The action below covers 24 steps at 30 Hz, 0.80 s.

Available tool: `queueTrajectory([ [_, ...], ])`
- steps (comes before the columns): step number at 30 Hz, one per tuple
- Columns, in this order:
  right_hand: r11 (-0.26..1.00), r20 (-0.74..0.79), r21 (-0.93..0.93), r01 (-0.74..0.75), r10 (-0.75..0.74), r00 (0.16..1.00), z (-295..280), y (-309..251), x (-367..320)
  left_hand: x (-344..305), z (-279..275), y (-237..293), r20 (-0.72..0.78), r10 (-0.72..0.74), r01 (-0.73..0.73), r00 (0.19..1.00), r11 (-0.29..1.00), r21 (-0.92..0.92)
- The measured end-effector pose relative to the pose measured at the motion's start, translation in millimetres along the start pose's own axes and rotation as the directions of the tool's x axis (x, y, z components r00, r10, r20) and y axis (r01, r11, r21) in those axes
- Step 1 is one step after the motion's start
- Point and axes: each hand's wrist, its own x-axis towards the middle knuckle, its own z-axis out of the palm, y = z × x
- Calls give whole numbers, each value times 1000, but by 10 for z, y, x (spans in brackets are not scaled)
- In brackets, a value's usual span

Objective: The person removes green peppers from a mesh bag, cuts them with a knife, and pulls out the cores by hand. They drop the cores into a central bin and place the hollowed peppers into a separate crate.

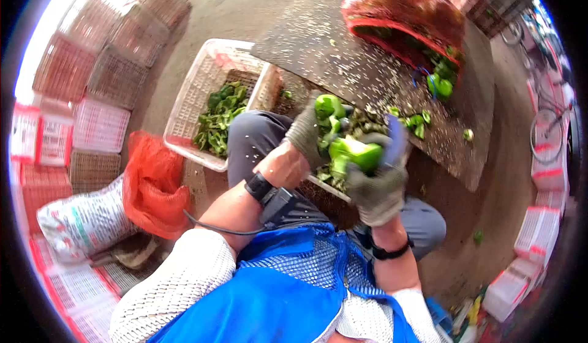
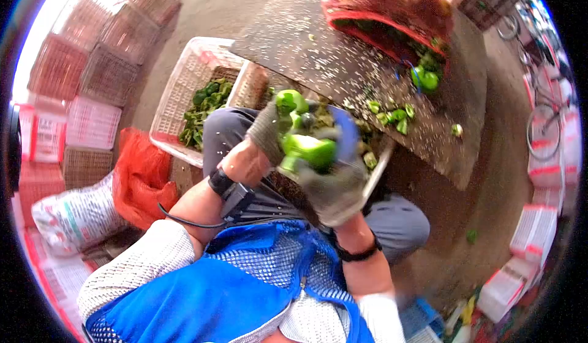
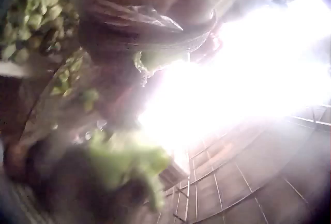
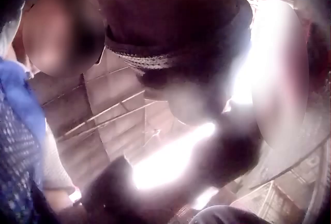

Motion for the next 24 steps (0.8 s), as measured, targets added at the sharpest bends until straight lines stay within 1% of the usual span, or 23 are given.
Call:
queueTrajectory([
  [1,969,20,184,-162,161,987,-80,92,-20,43,-188,209,-9,7,-7,1000,1000,15],
  [2,880,39,360,-310,318,947,-162,181,-38,-5,-36,390,-354,173,-122,919,979,162],
  [3,826,78,377,-419,423,903,-260,-6,2,-156,129,676,-440,343,-201,830,920,337],
  [4,822,-42,477,-313,377,925,-178,52,-13,-236,-226,987,-338,385,-280,859,905,320],
  [5,731,96,518,-444,466,879,-283,-8,-10,-392,-387,1246,-320,449,-321,834,867,380],
  [6,714,132,544,-442,447,885,-277,17,-24,-544,-550,1507,-300,511,-359,805,824,438],
  [7,698,160,565,-440,431,888,-266,26,-44,-719,-527,1695,-352,596,-342,722,749,567],
  [8,692,209,552,-465,425,881,-225,9,-47,-838,-685,1971,-266,681,-148,682,484,862],
  [9,691,243,532,-490,429,870,-191,-11,-50,-930,-873,2193,-146,716,72,683,133,988],
  [10,702,265,497,-511,437,859,-185,-30,-46,-1085,-931,2303,-78,769,338,634,-184,923],
  [12,691,351,452,-564,444,825,-117,-71,-27,-1062,-580,2061,111,703,370,702,-494,787],
  [13,681,382,449,-579,439,813,-92,-75,-21,-1076,-246,1810,200,619,185,760,-500,846],
  [14,675,404,455,-581,425,810,-67,-52,-25,-1043,-87,1541,261,463,-37,847,-438,898],
  [15,670,420,482,-565,389,820,-31,6,-30,-978,237,1304,370,304,-216,878,-438,872],
  [16,662,435,509,-550,354,828,4,62,-36,-915,563,1066,465,132,-386,876,-387,837],
  [17,647,446,545,-533,314,838,27,102,-47,-843,911,868,562,-51,-530,826,-411,742],
  [18,631,453,580,-516,277,847,27,112,-59,-754,880,716,544,-30,-527,839,-297,797],
  [19,646,445,581,-496,259,857,-1,97,-74,-682,836,596,523,-19,-518,852,-173,838],
  [20,663,430,580,-472,243,870,-49,73,-86,-655,883,523,297,-68,-303,952,-115,946],
  [21,683,408,580,-444,228,884,-110,44,-89,-588,947,494,140,-160,-132,977,59,989],
  [23,768,396,506,-393,198,897,-184,129,-132,-510,1125,487,87,-308,-116,947,-78,990],
  [24,806,390,467,-364,182,903,-222,150,-142,-456,1076,487,90,-352,-160,932,-176,971],
])
